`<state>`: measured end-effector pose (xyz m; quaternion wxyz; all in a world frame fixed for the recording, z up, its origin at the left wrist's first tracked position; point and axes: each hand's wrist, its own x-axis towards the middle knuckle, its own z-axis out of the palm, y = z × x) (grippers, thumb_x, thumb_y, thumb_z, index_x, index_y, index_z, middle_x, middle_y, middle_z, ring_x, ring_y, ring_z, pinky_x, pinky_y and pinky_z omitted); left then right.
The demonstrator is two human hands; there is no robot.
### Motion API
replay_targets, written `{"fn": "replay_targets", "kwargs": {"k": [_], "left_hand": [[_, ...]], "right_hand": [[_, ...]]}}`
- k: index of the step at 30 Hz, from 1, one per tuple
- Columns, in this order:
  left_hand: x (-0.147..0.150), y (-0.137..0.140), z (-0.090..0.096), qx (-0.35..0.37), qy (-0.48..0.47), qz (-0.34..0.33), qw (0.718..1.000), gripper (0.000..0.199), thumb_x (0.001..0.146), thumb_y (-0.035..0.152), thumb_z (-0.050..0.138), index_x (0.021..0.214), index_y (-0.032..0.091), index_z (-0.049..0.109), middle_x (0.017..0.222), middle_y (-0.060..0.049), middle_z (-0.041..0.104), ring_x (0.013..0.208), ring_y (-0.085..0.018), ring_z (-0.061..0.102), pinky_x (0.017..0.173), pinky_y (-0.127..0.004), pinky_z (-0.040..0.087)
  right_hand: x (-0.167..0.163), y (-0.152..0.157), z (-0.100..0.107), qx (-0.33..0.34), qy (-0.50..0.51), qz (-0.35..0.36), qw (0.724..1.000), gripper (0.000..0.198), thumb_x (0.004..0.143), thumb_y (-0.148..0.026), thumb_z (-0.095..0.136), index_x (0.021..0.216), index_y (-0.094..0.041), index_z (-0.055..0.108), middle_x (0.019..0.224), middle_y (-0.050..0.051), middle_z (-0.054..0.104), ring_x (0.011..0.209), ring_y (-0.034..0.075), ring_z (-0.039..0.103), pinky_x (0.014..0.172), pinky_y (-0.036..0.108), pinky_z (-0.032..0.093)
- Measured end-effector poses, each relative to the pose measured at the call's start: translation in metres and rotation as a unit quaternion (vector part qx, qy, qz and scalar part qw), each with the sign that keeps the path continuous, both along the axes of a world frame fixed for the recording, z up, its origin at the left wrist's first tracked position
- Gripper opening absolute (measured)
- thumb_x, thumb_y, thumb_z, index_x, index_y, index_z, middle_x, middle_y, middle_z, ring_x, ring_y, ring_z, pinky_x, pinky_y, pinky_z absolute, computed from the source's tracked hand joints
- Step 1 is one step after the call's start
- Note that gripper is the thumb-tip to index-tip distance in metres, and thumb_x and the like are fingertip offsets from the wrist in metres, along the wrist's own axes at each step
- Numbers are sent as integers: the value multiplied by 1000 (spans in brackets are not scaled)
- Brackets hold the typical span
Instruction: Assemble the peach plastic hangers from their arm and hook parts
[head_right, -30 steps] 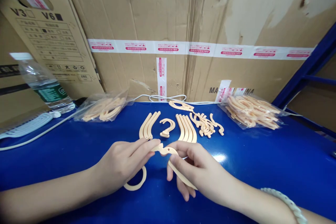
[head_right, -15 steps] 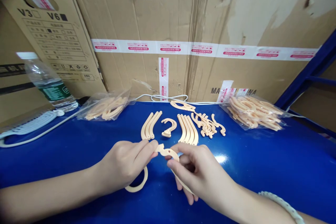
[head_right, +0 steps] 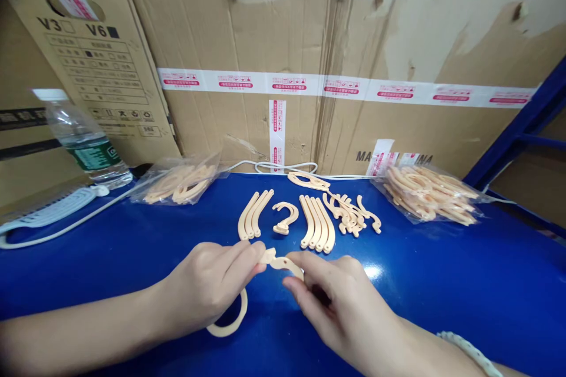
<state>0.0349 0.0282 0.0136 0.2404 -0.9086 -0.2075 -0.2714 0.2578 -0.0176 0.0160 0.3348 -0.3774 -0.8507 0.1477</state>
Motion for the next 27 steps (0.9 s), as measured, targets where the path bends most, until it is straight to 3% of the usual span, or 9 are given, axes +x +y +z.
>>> {"fn": "replay_targets", "kwargs": {"k": [4,5,7,11,14,17,19,22,27], "left_hand": [[-1,4,-6,-127,-40,35,991,41,105,23,23,81,16,56,54,1,60,40,-16,57,39,-27,33],[-2,4,-6,-155,-49,42,986,43,106,26,22,81,16,56,55,0,62,42,-16,59,40,-27,35],[-2,6,-7,-197,-63,48,977,43,105,29,22,84,16,57,61,-2,67,47,-18,63,44,-27,38],[-2,6,0,-297,-87,102,946,40,103,30,27,87,17,62,64,-2,68,52,-20,65,50,-28,40],[-2,7,6,-394,-119,138,901,38,100,33,32,88,19,65,60,-1,67,54,-20,64,55,-28,41],[-2,9,9,-497,-177,125,840,39,98,39,33,87,20,65,55,1,64,53,-17,60,57,-27,41],[-1,11,11,-551,-215,111,799,40,97,45,35,85,19,64,53,1,62,51,-16,57,54,-25,41],[2,13,12,-632,-270,100,720,41,91,53,41,86,18,61,53,1,62,44,-13,53,44,-21,39],[4,18,8,-719,-364,69,588,47,75,63,60,86,17,57,55,2,63,43,-14,59,36,-18,43]], "right_hand": [[1,-2,4,74,-36,9,997,12,98,-18,48,100,-19,60,61,-1,62,46,11,55,44,23,37],[1,-2,5,52,-29,11,998,12,98,-19,47,99,-19,59,60,-1,61,45,11,55,43,22,37],[1,2,9,-55,19,7,998,13,100,-25,46,93,-20,56,55,-4,58,41,10,53,42,20,38],[2,13,13,-277,138,4,951,24,99,-42,49,89,-20,51,61,-1,64,48,11,61,46,19,43],[8,21,17,-306,177,5,935,28,97,-46,52,90,-19,53,71,4,70,60,14,64,52,21,45],[19,29,26,-241,187,-21,952,27,91,-45,62,83,-19,59,79,6,71,71,16,64,59,24,48],[32,36,35,-149,190,-47,969,24,86,-41,68,78,-19,63,86,5,68,80,18,64,67,27,51],[59,52,44,-11,168,-86,982,17,85,-36,69,78,-21,66,83,3,64,77,16,61,67,27,51],[102,85,36,120,-5,-118,986,8,87,-21,60,82,-21,66,83,5,68,77,18,64,67,30,54]]}}
